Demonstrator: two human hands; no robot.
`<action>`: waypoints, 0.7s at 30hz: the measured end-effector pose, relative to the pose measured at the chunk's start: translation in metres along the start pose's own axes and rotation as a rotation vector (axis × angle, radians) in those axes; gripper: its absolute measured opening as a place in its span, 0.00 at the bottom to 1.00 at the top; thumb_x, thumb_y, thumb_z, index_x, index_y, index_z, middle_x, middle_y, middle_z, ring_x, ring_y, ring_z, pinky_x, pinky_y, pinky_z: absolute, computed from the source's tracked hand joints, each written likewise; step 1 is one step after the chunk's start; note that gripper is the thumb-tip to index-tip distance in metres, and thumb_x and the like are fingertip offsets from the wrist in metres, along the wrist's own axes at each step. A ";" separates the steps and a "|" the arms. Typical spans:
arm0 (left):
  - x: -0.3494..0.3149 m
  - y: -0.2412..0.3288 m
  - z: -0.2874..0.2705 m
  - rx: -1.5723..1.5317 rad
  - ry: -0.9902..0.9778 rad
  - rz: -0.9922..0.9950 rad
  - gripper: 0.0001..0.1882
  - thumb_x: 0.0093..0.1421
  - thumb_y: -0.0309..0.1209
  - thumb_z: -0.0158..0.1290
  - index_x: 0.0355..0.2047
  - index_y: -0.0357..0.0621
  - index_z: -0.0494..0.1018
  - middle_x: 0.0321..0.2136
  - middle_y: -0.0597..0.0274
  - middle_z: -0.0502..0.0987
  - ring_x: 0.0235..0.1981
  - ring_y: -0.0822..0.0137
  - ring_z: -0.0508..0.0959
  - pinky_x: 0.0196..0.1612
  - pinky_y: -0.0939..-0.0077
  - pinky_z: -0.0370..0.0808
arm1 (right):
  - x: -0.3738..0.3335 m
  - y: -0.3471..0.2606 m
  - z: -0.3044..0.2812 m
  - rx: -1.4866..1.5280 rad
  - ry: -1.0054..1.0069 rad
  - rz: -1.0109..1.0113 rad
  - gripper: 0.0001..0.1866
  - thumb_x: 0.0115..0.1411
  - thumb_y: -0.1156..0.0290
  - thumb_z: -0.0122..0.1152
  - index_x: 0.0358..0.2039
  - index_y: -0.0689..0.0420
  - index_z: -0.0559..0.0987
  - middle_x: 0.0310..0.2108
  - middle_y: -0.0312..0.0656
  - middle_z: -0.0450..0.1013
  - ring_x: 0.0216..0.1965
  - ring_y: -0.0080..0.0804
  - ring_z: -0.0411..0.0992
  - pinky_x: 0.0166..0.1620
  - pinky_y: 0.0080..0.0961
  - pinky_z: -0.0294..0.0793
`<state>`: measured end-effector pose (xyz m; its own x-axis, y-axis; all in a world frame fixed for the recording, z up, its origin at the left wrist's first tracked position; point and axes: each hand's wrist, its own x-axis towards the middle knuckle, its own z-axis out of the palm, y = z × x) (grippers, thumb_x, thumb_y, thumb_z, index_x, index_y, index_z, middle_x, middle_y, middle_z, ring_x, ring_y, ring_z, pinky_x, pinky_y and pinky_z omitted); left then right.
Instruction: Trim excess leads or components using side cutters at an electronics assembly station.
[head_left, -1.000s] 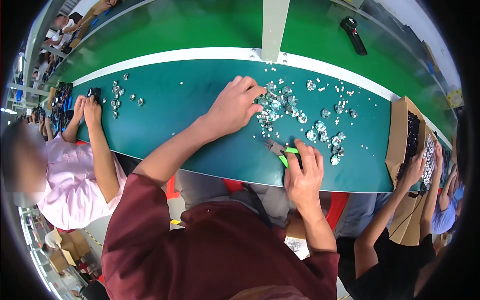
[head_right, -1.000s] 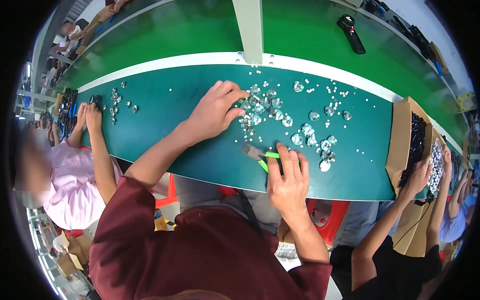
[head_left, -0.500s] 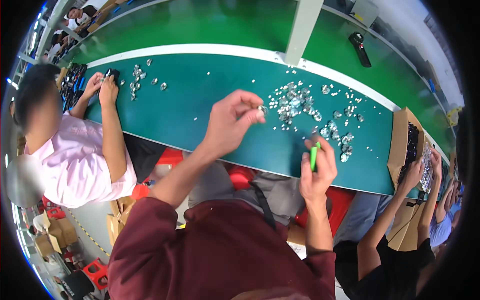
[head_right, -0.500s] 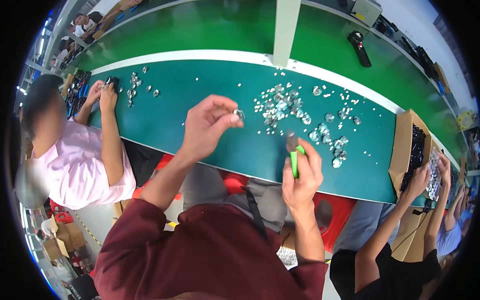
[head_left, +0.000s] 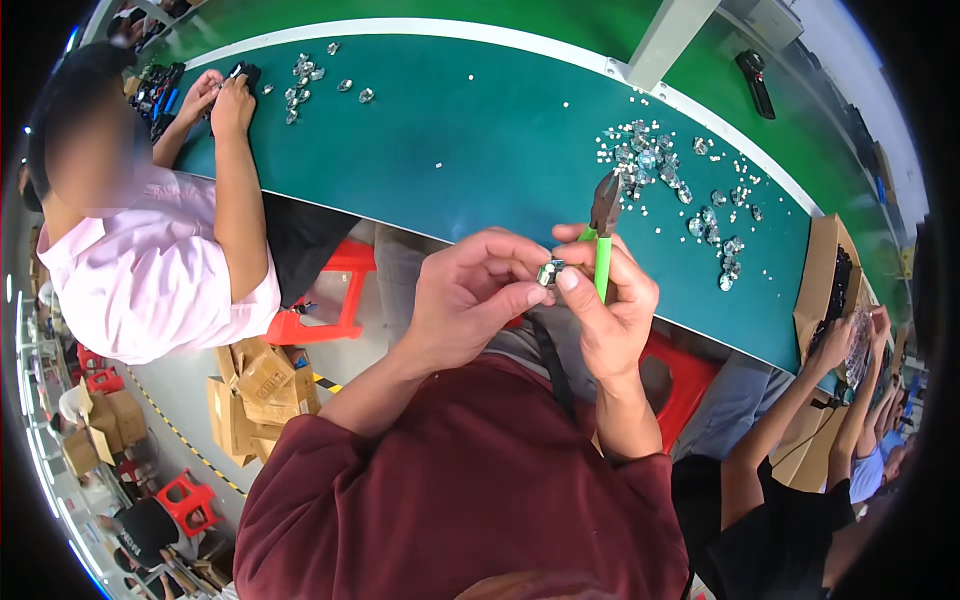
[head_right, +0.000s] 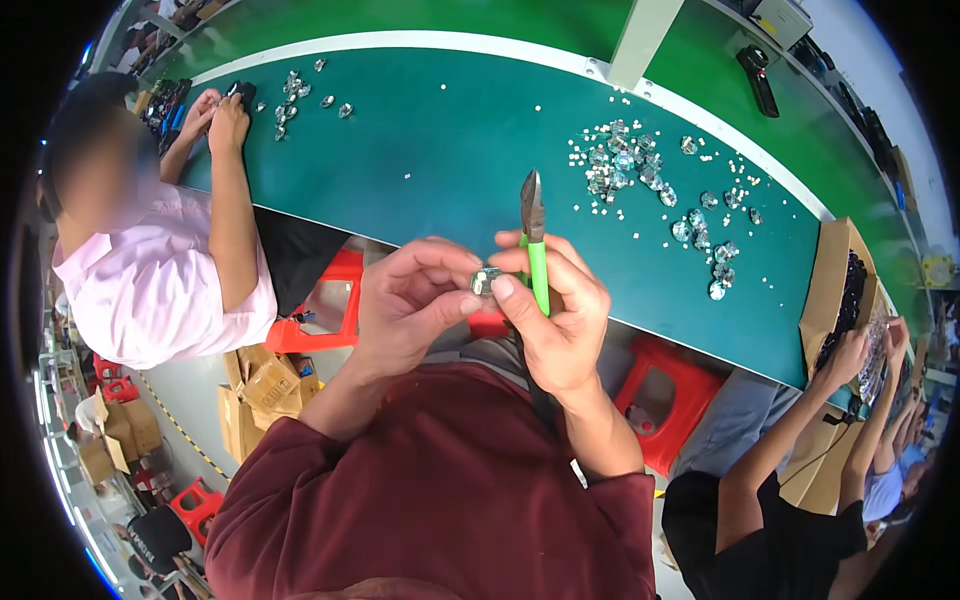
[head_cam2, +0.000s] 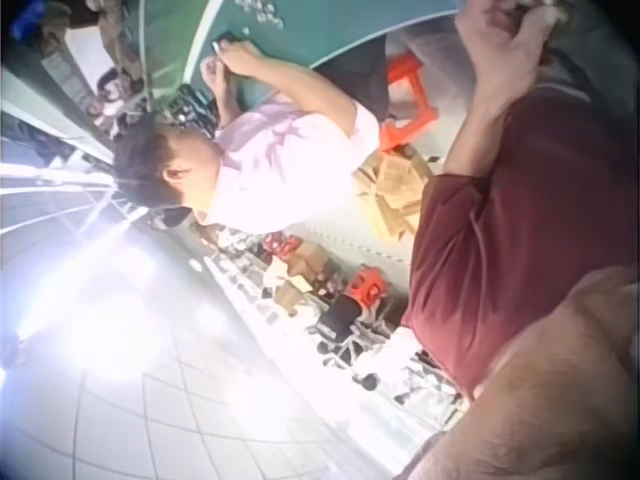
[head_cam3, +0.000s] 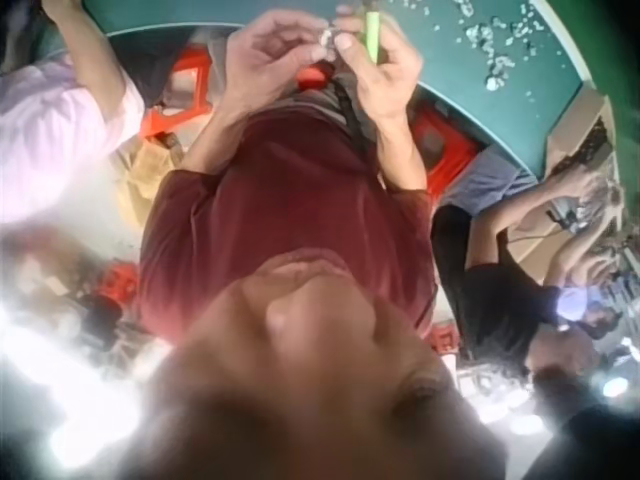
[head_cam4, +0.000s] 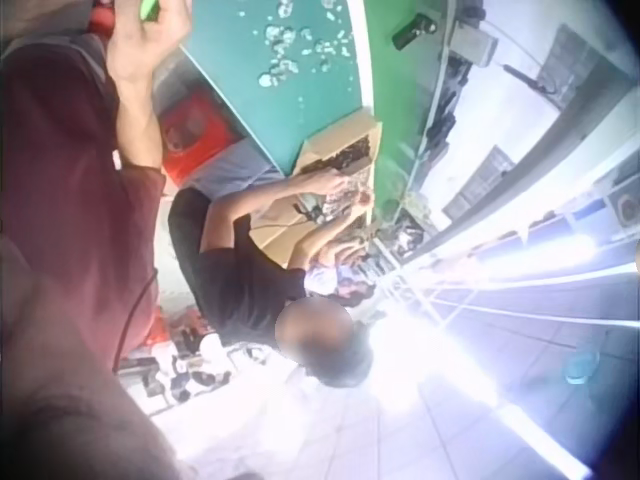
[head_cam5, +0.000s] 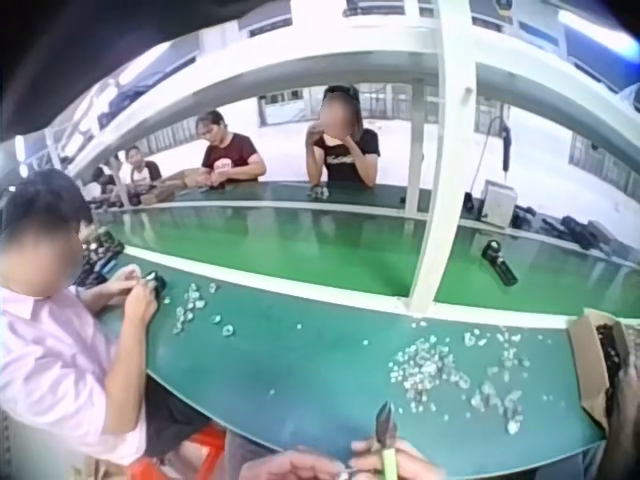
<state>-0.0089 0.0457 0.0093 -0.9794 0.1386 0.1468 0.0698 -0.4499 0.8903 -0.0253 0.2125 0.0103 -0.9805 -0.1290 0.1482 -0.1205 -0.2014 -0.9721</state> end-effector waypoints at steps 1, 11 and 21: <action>-0.001 -0.001 -0.001 -0.001 0.002 0.000 0.13 0.62 0.14 0.55 0.48 0.30 0.72 0.39 0.57 0.78 0.38 0.71 0.80 0.41 0.78 0.78 | -0.002 0.001 0.001 0.053 -0.012 -0.002 0.07 0.61 0.81 0.63 0.40 0.67 0.82 0.46 0.48 0.75 0.38 0.29 0.77 0.42 0.24 0.78; -0.006 -0.004 0.003 0.653 -0.017 0.255 0.16 0.59 0.21 0.59 0.49 0.36 0.77 0.36 0.58 0.77 0.36 0.67 0.79 0.38 0.76 0.76 | -0.023 0.005 0.007 -0.007 0.137 0.014 0.05 0.59 0.76 0.65 0.37 0.61 0.80 0.40 0.42 0.76 0.39 0.27 0.74 0.41 0.26 0.75; -0.013 0.009 -0.009 0.559 -0.006 0.073 0.15 0.67 0.36 0.56 0.42 0.33 0.75 0.35 0.64 0.76 0.35 0.75 0.71 0.41 0.82 0.67 | -0.019 0.000 0.000 -0.362 0.115 -0.528 0.10 0.52 0.76 0.71 0.34 0.65 0.80 0.48 0.51 0.74 0.38 0.44 0.77 0.40 0.34 0.77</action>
<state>0.0023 0.0317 0.0116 -0.9673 0.1306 0.2173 0.2285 0.0772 0.9705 -0.0070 0.2151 0.0078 -0.7831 0.0066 0.6218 -0.6156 0.1332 -0.7767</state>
